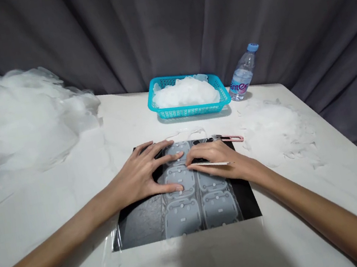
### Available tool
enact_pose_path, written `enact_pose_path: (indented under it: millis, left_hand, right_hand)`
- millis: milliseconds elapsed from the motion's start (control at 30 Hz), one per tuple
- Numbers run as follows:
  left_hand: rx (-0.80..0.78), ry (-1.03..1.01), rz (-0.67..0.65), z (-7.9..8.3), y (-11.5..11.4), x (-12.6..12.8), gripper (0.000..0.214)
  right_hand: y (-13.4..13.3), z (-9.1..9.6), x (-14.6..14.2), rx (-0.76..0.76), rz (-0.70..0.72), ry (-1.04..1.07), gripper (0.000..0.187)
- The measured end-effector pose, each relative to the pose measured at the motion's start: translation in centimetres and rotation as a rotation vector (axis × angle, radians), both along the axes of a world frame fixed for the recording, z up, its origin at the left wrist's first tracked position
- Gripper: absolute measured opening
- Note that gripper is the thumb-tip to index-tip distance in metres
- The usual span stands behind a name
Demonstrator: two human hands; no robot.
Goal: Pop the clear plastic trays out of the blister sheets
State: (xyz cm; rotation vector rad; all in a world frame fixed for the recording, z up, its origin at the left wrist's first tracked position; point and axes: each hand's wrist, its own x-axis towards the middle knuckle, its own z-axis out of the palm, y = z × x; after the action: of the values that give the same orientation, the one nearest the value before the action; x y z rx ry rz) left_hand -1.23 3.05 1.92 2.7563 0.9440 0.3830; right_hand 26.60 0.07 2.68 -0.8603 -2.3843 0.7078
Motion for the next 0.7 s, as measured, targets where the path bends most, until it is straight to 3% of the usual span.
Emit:
enact_pose_path:
  millis: [100,300,367,567,700]
  left_hand:
    - [-0.052,-0.001,0.007,0.0,0.0,-0.1,0.085]
    - [-0.284,-0.073,0.035,-0.3,0.5,-0.3,0.06]
    - [-0.295,-0.122,0.037,-0.5,0.5,-0.3,0.065]
    - [-0.359,-0.085,0.009,-0.6,0.9,-0.3,0.102]
    - [-0.432,-0.001,0.005,-0.4,1.4,-0.2,0.103]
  right_hand:
    - [-0.2,-0.3,-0.3,0.102,0.008,-0.041,0.018]
    - [-0.3,-2.4,-1.6,0.516,-0.093,-0.182,0.022]
    - [-0.1,-2.8,-1.9,0.569,-0.106,-0.241,0.025]
    - [0.0,-2.0,-2.6,0.462,-0.087,-0.273,0.028]
    - [0.7,-1.4,-3.1,0.18,-0.217,-0.079,0.025]
